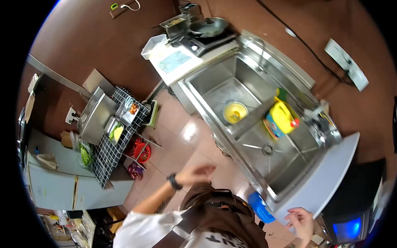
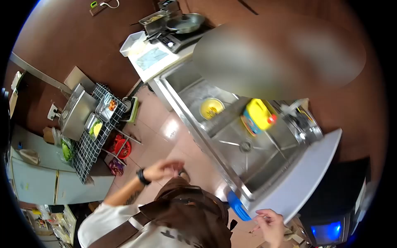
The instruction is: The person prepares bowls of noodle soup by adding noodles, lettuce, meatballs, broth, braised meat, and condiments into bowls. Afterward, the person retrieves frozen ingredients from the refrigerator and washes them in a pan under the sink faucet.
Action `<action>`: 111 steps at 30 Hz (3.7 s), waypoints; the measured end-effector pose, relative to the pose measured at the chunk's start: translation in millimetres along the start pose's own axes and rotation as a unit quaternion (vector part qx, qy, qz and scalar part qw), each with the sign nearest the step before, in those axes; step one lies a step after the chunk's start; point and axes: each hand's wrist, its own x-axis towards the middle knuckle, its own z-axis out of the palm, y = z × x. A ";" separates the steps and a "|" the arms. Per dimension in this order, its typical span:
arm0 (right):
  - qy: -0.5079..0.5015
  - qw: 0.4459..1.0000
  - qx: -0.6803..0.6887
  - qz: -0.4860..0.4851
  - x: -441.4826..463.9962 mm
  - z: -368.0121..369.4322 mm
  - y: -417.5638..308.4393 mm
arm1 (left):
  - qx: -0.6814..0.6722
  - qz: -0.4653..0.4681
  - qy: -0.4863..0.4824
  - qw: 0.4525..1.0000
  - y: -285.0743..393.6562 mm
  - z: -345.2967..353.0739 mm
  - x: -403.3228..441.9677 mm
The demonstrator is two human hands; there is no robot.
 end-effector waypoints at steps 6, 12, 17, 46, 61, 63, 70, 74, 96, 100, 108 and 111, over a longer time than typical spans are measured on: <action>-0.108 0.989 -0.043 -0.089 206.9 190.2 -141.7 | -0.135 -0.105 -0.017 0.985 -78.0 -138.3 -117.5; -0.105 0.911 -0.313 -0.248 393.4 322.2 -319.3 | -0.014 -0.178 0.140 0.974 -91.3 -303.4 -132.9; 0.076 0.859 -0.320 -0.393 602.9 389.7 -503.1 | -0.090 -0.068 0.235 0.965 -46.5 -423.2 -34.0; 0.471 0.860 0.186 -0.068 403.8 440.7 -389.5 | -0.413 -0.119 -0.074 0.900 226.3 -674.4 420.8; 0.410 0.839 0.352 -0.056 293.2 366.7 -226.3 | -0.212 -0.158 -0.037 0.964 163.4 -537.7 253.5; 0.410 0.840 0.353 -0.047 284.4 359.7 -213.6 | -0.190 -0.178 -0.029 0.965 151.2 -514.9 241.9; 0.410 0.846 0.339 -0.045 263.5 348.7 -171.4 | -0.069 -0.234 -0.061 0.968 79.8 -475.3 246.7; 0.413 0.840 0.350 -0.048 257.1 349.2 -152.2 | 0.015 -0.225 -0.068 0.972 41.7 -462.1 268.7; 0.392 0.841 0.372 -0.036 301.8 366.6 -151.0 | 0.499 0.082 -0.020 0.863 42.1 -458.4 264.9; 0.394 0.846 0.357 -0.040 321.7 372.0 -163.3 | 0.412 0.148 -0.062 0.897 53.4 -474.1 260.2; 0.392 0.838 0.377 -0.036 371.5 396.0 -193.3 | -0.091 -0.216 -0.107 0.966 131.3 -509.6 178.2; 0.354 0.869 0.342 -0.059 406.1 406.1 -211.0 | -0.169 -0.185 -0.061 0.966 148.4 -547.4 132.2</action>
